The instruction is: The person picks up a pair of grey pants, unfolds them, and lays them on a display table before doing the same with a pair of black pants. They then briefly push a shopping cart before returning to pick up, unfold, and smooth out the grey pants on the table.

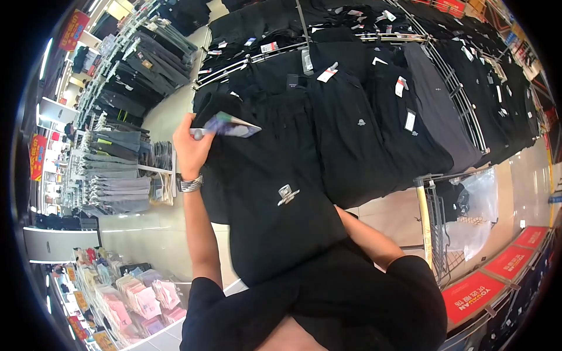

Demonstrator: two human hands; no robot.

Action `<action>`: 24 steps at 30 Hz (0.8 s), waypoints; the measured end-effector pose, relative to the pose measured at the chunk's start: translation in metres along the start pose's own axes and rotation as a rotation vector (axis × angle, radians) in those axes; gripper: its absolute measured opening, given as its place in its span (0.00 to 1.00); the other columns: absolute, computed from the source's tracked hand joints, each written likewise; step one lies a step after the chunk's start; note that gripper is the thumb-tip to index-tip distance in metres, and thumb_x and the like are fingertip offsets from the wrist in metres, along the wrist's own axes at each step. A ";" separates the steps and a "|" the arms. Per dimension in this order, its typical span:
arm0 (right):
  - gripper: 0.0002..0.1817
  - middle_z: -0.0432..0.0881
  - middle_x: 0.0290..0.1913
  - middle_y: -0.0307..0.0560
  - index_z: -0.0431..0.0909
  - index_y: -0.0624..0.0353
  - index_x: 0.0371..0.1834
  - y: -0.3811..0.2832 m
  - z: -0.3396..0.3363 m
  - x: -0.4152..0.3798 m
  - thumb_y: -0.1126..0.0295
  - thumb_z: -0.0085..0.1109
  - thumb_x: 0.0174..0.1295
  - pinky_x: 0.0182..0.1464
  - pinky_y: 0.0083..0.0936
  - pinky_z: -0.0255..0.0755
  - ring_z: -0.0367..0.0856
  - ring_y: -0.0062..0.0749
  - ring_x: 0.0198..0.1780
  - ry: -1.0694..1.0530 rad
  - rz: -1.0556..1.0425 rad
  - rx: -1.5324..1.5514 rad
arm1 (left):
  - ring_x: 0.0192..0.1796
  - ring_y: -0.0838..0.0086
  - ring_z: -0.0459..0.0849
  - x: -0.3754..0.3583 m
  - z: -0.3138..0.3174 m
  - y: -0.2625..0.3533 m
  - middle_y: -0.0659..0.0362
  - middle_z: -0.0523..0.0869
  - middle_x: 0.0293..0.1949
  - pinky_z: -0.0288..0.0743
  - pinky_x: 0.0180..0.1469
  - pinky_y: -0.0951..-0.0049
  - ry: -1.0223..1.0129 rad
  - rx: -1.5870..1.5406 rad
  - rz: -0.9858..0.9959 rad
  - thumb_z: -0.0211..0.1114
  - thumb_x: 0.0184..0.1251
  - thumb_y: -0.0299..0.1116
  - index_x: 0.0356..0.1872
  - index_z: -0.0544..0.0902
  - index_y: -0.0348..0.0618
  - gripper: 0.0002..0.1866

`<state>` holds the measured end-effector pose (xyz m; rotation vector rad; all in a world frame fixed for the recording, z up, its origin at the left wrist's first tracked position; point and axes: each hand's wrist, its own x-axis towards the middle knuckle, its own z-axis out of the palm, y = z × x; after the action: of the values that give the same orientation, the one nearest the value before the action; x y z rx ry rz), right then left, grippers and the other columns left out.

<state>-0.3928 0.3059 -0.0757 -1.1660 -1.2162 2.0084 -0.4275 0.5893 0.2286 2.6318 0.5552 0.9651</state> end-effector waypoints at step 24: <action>0.19 0.82 0.51 0.45 0.74 0.71 0.55 -0.134 -0.049 -0.045 0.67 0.58 0.68 0.57 0.22 0.70 0.77 0.24 0.52 0.952 -0.478 0.087 | 0.17 0.73 0.76 0.018 -0.004 0.017 0.59 0.80 0.15 0.68 0.24 0.74 -0.286 -0.154 -0.056 0.77 0.48 0.41 0.32 0.82 0.39 0.18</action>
<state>-0.3281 0.3555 0.0496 -1.3680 -0.7760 0.9282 -0.4133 0.5827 0.2480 2.5389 0.4623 0.5754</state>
